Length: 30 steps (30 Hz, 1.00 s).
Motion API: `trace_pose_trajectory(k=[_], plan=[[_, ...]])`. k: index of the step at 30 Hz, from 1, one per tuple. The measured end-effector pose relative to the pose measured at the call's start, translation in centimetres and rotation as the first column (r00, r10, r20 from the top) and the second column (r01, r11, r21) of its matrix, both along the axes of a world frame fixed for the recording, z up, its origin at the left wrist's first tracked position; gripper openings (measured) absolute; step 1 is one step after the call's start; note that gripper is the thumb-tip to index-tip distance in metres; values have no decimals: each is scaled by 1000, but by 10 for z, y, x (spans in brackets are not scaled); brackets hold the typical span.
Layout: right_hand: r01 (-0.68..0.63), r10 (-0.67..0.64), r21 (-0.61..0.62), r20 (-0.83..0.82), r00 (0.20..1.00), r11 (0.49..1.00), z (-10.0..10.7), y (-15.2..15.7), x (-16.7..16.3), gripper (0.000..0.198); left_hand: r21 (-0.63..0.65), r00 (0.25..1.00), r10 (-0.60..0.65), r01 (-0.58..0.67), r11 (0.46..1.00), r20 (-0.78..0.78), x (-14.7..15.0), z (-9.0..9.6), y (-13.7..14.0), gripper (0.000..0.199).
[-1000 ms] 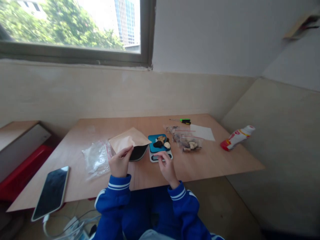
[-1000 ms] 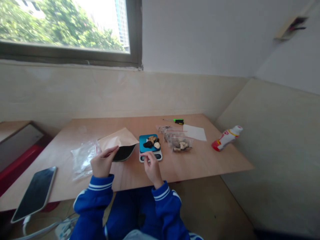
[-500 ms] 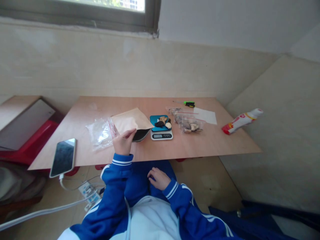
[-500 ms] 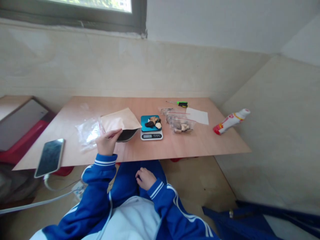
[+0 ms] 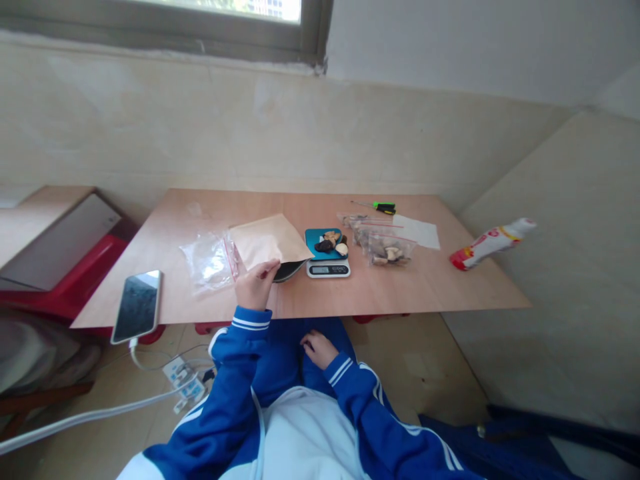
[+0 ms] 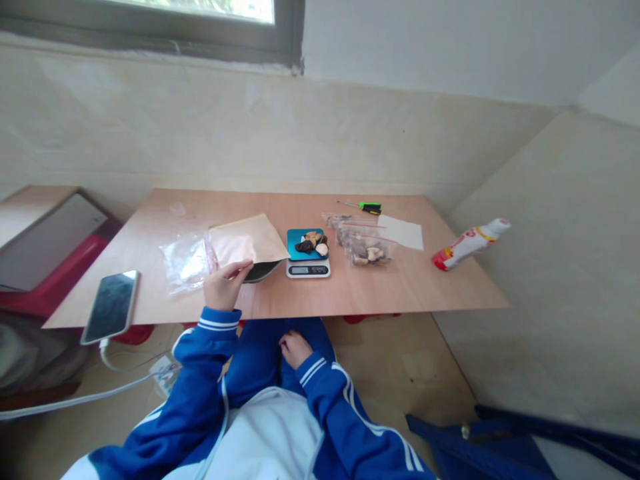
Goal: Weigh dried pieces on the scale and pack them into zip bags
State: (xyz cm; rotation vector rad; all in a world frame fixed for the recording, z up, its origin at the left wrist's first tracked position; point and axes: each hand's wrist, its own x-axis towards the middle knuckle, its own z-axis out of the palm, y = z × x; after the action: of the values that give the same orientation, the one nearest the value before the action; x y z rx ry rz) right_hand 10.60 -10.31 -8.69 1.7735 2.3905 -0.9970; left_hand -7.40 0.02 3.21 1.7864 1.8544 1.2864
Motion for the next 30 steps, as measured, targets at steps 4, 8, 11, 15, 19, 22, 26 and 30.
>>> trace_pose_trajectory(k=[4, 8, 11, 15, 19, 22, 26, 30], plan=[[-117, 118, -12, 103, 988, 993, -3, 1, -19, 24, -98, 989, -140, 135, 986, -51, 5, -17, 4, 13], [-207, 215, -65, 182, 959, 976, -8, 4, -33, 34, -112, 982, -184, 178, 978, -46, 5, -30, -1, 16], [-234, 251, -100, 234, 939, 967, -10, 5, -38, 37, -89, 981, -190, 187, 978, -28, 0, -35, -7, 19], [-261, 288, -128, 303, 908, 957, -10, 5, -40, 34, -55, 982, -189, 188, 981, -11, -6, -39, -8, 21], [-291, 327, -151, 344, 880, 945, -7, 6, -40, 33, -37, 981, -194, 194, 980, -10, -9, -41, -5, 21], [-304, 349, -177, 361, 865, 936, -3, 6, -39, 33, -24, 983, -185, 185, 982, -12, -9, -41, -5, 21], [-301, 372, -235, 380, 847, 924, 10, 10, -36, 35, -23, 982, -186, 186, 982, -19, -12, -37, -6, 22], [-251, 358, -303, 380, 853, 919, 41, 20, -30, 25, -39, 979, -202, 200, 979, -29, -16, -33, -5, 22]])
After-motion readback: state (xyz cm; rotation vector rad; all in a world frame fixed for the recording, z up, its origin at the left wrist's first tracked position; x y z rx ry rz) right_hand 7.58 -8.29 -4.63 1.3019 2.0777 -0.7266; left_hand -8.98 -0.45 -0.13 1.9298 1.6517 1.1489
